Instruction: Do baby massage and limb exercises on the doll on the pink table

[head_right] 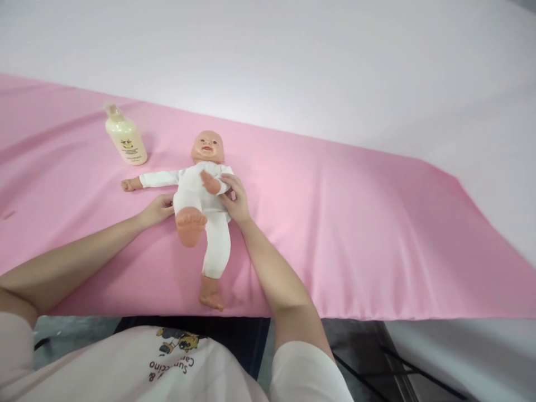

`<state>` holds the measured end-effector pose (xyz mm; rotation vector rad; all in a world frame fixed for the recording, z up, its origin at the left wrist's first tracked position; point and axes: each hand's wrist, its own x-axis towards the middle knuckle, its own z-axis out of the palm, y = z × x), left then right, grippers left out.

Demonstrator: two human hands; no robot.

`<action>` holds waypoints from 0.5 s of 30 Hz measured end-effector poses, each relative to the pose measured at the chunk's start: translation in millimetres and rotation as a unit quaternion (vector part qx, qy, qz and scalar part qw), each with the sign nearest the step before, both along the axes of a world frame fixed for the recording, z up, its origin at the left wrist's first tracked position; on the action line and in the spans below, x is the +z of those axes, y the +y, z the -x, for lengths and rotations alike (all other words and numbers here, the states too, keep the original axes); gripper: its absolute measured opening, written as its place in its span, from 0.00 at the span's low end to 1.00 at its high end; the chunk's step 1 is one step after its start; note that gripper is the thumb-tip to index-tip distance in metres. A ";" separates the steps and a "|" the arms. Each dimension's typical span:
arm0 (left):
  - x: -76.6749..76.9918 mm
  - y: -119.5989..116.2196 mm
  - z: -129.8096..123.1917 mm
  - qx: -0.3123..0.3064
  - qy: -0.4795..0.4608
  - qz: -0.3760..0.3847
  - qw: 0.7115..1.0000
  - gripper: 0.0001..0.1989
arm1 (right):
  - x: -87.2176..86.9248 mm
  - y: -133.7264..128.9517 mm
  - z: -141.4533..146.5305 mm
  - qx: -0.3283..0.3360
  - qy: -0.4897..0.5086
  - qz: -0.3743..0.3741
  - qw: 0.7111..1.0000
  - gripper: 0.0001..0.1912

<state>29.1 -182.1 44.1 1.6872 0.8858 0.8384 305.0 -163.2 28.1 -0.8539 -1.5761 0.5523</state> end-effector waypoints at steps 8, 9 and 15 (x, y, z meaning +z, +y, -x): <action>-2.6 2.1 0.9 0.008 -0.007 0.016 1.000 0.31 | 0.7 -1.5 -1.0 0.020 -0.001 -0.017 1.000 0.18; -2.8 2.1 1.6 0.002 -0.009 0.015 1.000 0.30 | -1.6 0.5 -0.5 0.018 0.031 0.005 0.999 0.19; -4.7 1.3 4.6 -0.032 -0.001 0.004 0.999 0.25 | -7.7 12.7 -3.4 -0.033 0.247 0.114 0.962 0.18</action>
